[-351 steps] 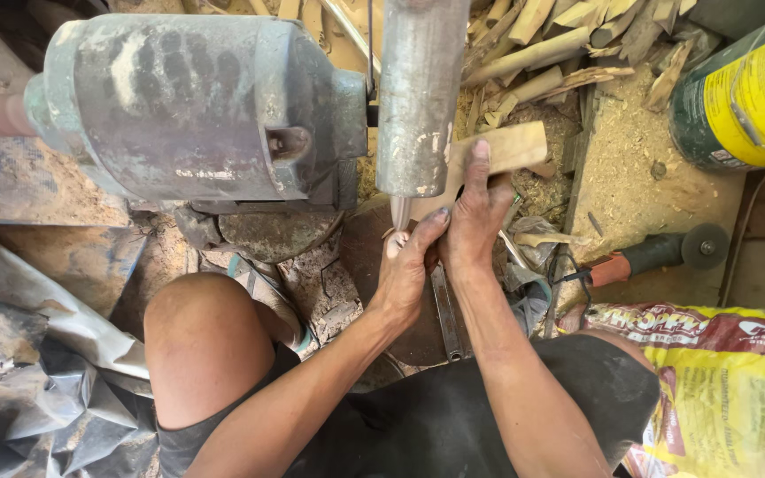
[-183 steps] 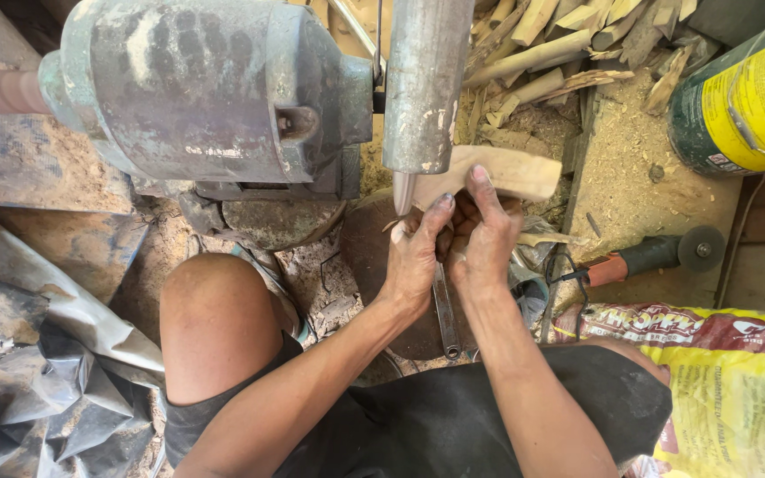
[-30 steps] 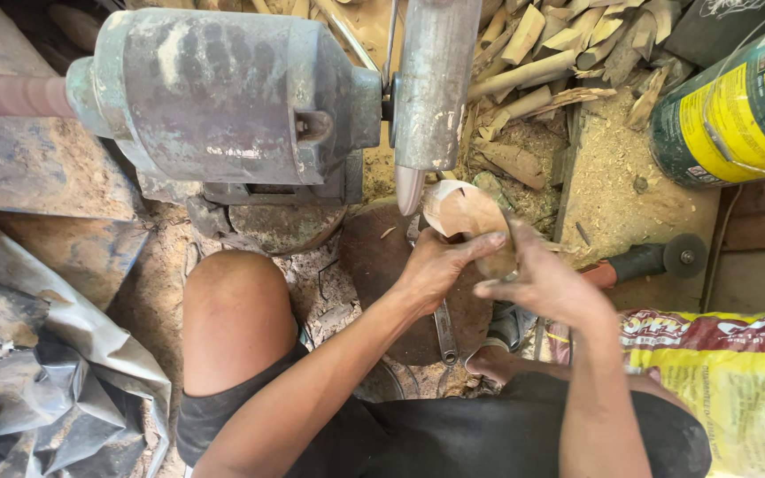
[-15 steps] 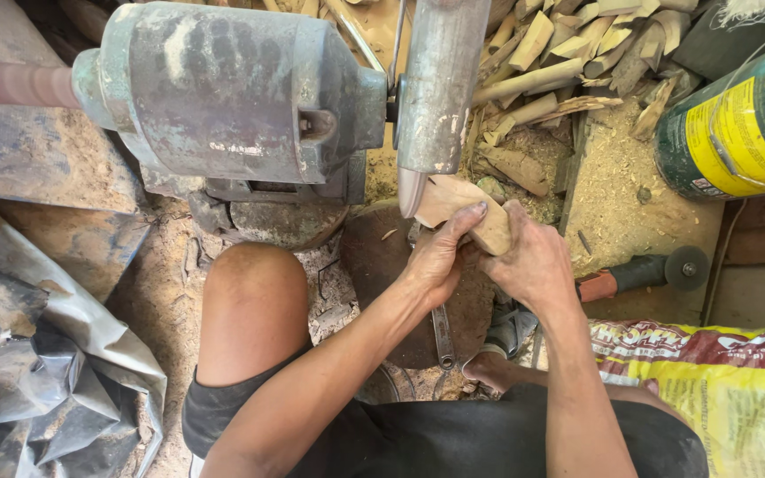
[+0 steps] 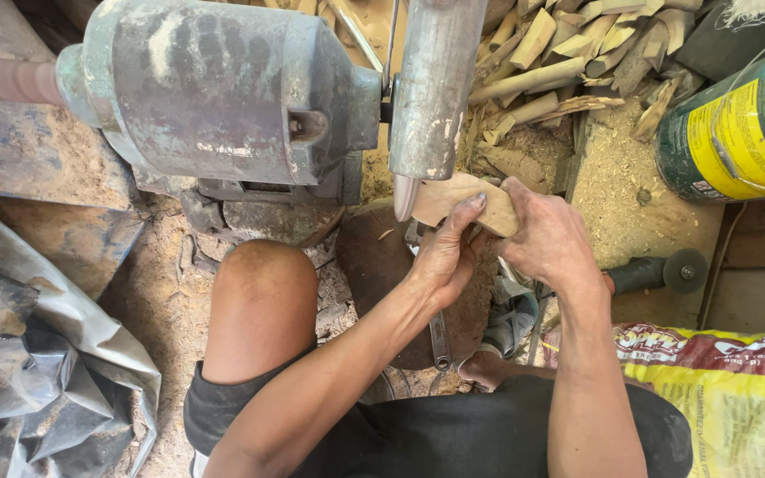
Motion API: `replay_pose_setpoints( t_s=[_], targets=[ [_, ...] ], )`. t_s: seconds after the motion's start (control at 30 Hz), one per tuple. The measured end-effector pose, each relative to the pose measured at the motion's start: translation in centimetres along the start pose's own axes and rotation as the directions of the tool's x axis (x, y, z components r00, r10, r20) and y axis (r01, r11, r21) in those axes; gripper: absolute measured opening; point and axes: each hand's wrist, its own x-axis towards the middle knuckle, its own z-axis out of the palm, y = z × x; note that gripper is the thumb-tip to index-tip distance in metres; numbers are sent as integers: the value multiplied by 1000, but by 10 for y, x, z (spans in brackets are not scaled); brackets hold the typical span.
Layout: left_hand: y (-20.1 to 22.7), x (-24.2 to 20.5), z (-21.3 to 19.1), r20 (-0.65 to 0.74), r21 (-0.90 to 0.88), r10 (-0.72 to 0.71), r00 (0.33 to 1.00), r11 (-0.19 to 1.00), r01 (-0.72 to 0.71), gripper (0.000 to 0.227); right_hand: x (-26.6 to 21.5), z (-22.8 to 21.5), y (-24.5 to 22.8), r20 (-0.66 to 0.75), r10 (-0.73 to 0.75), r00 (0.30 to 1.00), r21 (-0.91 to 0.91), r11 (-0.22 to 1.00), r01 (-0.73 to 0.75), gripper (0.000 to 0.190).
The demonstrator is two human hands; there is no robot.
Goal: The person holds a small wooden piece against a rotating grinding wheel, repeatedly pressing and rotating the wood to shape its edges. The person adjusts the wood's orientation frequently to grind different sides.
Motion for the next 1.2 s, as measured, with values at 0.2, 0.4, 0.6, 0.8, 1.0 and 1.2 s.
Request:
replay_pose_setpoints(
  t_s=[0.2,0.4,0.6,0.8,1.0,1.2],
  targets=[
    [8,-1,2,-13,51,-18,1000,999,19,64,-5,5,-3,-31,42,999,22,999,-41,69],
    [12,-4,-1,-22,142,-35,999,989,38,62,-12,11,-7,-89,13,996,75,997,-6,71],
    [1,-3,4,-9,31,15,1000,999,-15,55,-1,-1,0,-24,-31,999,21,999,32,71],
    [3,-6,5,86,41,-7,996,999,4,65,8,2,22,24,-78,997,41,996,77,52],
    [10,-29,-6,46,144,-28,999,989,22,77,-15,21,17,42,43,998,215,975,-51,62],
    [19,-36,-13,35,224,-86,996,972,76,74,-50,27,-6,-85,142,986,210,970,-121,57]
  ],
)
